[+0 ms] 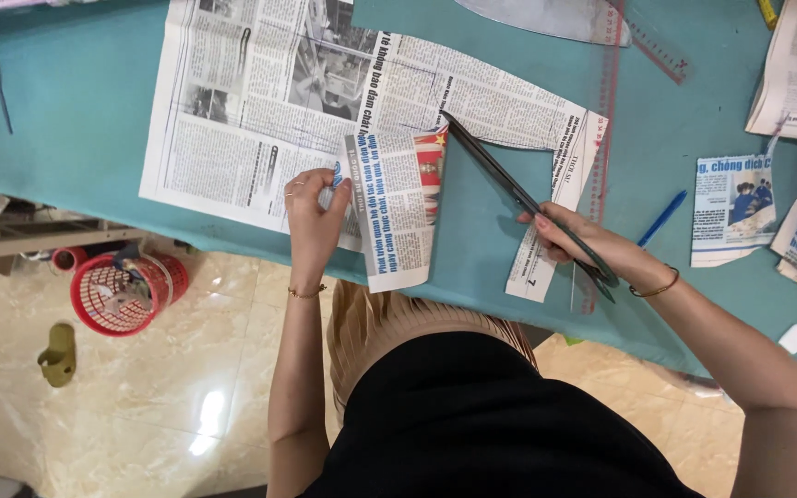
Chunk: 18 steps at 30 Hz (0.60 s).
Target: Drawing, measuring, and cutting a garment pattern out of newspaper.
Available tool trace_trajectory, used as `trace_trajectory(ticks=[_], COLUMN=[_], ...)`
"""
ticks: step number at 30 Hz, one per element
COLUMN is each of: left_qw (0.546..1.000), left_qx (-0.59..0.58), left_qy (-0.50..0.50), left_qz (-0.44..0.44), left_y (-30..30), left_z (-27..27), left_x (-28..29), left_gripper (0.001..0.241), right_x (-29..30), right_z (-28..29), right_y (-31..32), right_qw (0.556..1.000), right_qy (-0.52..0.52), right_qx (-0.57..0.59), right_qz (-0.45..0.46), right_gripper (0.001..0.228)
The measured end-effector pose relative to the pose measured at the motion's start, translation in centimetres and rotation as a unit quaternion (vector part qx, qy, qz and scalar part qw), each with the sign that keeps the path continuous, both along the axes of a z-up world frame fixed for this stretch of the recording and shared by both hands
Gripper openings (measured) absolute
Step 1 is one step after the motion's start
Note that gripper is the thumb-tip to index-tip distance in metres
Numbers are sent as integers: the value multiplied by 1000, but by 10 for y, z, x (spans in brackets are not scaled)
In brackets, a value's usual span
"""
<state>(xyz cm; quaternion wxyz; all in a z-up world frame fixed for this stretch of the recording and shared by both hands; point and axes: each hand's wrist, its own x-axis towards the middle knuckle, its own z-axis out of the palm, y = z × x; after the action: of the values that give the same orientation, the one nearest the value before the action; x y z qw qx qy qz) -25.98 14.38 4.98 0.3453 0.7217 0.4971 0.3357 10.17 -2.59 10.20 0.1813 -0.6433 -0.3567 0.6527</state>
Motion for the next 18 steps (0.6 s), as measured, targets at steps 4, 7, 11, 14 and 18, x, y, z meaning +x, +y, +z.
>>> trace_trajectory(ticks=[4, 7, 11, 14, 18], left_qw=[1000, 1000, 999, 999, 998], left_qx=[0, -19, -16, -8, 6], left_qy=[4, 5, 20, 17, 16], left_qz=[-11, -20, -29, -40, -66], left_y=[18, 32, 52, 65, 82], left_z=[-1, 0, -5, -6, -8], left_x=[-7, -13, -24, -29, -34], left_gripper=[16, 15, 16, 16, 14], right_x=[-15, -28, -49, -60, -69], right_z=[1, 9, 21, 17, -2], right_y=[0, -1, 2, 4, 0], right_qw=[999, 997, 995, 992, 988], right_qy=[1, 26, 4, 1, 39], right_qx=[-6, -15, -24, -29, -9], right_qz=[-38, -77, -99, -120, -148], right_gripper=[56, 54, 53, 53, 54])
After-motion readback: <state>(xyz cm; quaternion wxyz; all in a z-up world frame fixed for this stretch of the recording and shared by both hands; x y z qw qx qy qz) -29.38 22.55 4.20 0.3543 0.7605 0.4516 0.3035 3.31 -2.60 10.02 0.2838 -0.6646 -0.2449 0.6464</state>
